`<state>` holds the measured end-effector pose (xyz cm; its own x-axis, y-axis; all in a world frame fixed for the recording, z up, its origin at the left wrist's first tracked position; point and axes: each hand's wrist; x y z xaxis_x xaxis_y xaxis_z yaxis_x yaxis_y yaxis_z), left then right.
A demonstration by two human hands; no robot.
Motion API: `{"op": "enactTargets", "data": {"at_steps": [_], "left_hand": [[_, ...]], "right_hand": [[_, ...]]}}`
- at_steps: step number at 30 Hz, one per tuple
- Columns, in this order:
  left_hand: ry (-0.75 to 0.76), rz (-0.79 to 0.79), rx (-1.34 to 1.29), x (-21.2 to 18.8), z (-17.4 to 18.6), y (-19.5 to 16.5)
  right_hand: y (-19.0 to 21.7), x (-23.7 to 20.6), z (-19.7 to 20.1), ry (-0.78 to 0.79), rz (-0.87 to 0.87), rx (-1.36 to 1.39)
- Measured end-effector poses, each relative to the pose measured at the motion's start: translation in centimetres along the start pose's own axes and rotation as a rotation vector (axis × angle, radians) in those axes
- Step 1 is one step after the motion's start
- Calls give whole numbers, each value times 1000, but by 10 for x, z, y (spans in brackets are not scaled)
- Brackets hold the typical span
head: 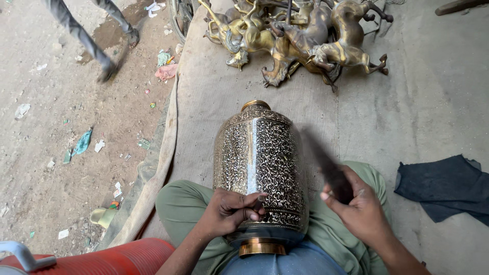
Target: The person sits on a sack and uses a chisel and hammer to engrave a decorative pattern onto a large metal vase. They repeatedly tap the chisel along the surface to create fine details.
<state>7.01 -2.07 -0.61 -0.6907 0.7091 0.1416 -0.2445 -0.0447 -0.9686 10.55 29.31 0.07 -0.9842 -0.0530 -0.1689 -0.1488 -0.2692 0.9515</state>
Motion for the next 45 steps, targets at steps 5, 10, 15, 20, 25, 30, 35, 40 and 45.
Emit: {"op": "enactTargets", "data": {"at_steps": [5, 10, 15, 20, 25, 30, 35, 40, 45], "left_hand": [[11, -39, 30, -1, 0, 2], [34, 47, 11, -5, 2, 4], [46, 38, 32, -4, 5, 5], [57, -38, -12, -1, 6, 2], [76, 22, 19, 0, 7, -3], [89, 17, 10, 3, 7, -4], [99, -28, 3, 2, 7, -2], [105, 14, 26, 1, 9, 2], [100, 35, -18, 2, 9, 4]], "right_hand": [[1, 0, -10, 84, 84, -286], [7, -3, -9, 130, 0, -349], [-3, -9, -11, 51, -60, -327], [-16, -17, -14, 56, 12, -161], [-19, -20, -18, 16, 305, -372], [-23, -22, -18, -7, 375, -714], [-34, -23, -22, 1, 202, -482], [-40, -27, -20, 44, 64, -130], [-36, -27, -17, 61, -86, 55]]}}
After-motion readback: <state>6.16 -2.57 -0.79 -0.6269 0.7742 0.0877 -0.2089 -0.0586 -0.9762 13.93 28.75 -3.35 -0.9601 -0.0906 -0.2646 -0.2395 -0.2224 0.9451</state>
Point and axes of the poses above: each hand's wrist, its own x-axis towards the middle knuckle, its own z-axis out of the back of the hand, y = z × x, and after that the axes turned 8 degrees about y, right-handed
